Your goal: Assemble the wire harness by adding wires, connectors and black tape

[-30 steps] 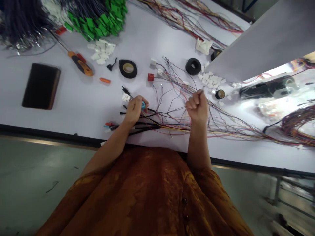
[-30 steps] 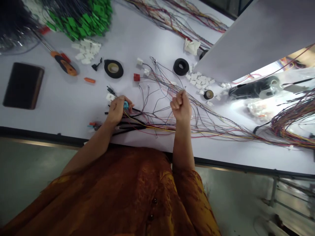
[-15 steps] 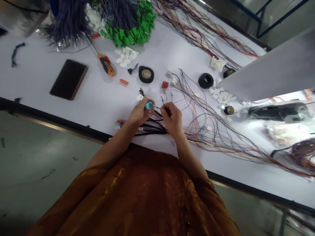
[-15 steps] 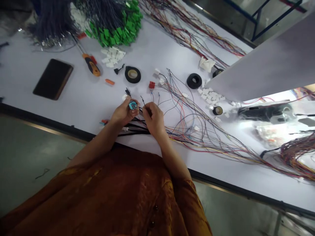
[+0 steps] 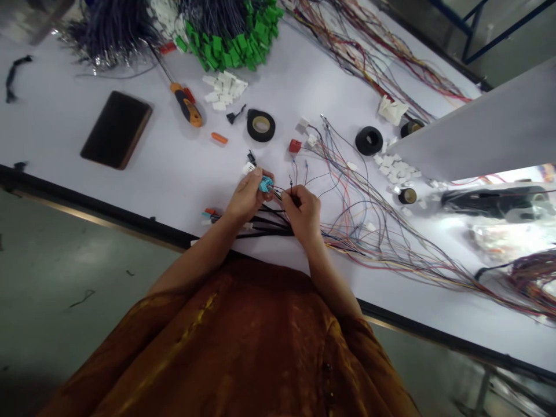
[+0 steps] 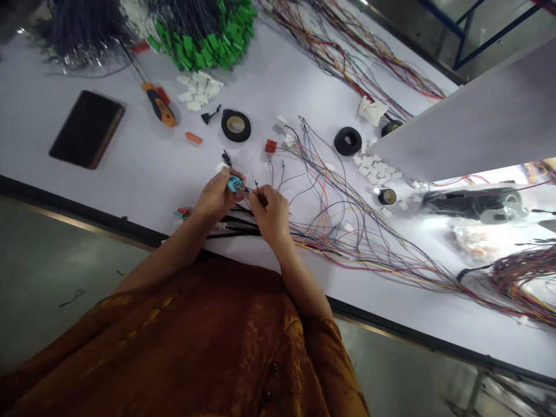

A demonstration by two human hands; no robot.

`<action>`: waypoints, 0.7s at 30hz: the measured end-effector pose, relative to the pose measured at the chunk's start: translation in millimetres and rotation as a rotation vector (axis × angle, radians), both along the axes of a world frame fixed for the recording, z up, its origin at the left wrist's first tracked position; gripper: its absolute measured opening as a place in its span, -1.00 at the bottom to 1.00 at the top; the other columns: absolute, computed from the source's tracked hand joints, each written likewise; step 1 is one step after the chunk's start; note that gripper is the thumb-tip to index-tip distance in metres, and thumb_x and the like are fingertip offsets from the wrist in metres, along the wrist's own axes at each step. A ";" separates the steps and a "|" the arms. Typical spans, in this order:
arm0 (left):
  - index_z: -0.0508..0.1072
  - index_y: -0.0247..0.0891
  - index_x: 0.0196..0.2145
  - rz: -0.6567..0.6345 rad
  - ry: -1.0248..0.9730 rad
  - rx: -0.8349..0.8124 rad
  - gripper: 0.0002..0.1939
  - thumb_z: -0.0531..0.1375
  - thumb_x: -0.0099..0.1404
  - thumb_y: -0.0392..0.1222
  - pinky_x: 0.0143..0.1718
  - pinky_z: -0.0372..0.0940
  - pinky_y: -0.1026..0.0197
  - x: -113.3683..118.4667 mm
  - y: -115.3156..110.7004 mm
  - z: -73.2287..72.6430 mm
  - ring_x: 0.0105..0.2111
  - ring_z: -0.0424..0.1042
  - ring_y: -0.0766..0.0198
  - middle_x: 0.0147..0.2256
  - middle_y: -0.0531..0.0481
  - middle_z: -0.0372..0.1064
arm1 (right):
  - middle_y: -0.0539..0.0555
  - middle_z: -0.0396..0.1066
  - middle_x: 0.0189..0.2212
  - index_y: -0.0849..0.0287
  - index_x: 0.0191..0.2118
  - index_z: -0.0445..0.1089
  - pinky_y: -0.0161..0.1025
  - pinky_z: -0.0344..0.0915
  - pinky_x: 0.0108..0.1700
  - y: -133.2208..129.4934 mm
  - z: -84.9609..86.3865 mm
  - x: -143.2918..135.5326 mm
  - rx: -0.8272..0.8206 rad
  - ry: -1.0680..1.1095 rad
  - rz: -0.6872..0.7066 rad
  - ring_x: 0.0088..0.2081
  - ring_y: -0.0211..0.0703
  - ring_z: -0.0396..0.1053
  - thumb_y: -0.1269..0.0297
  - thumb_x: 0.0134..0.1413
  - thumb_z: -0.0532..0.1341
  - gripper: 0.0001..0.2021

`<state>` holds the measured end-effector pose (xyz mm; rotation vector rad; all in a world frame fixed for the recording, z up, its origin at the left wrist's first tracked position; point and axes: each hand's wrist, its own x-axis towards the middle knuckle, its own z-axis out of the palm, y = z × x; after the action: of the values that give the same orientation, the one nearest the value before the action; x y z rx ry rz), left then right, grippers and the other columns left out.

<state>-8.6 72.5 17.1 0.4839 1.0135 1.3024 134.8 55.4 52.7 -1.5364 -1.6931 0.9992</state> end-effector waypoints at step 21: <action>0.45 -0.25 -0.38 0.003 0.124 0.070 -0.65 0.12 0.45 0.03 -0.56 0.23 0.33 0.2 -2.4 1.5 -0.60 0.26 0.42 -0.51 0.06 0.28 | -0.07 0.23 -0.58 0.12 -0.50 0.23 -0.29 0.08 -0.37 -2.8 -1.7 3.9 0.011 -0.079 0.041 -0.50 -0.30 0.14 0.21 0.17 0.14 -0.76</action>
<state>-8.5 70.0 18.6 0.6237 1.0737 1.3266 138.7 52.6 51.0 -1.5591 -1.7880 0.9598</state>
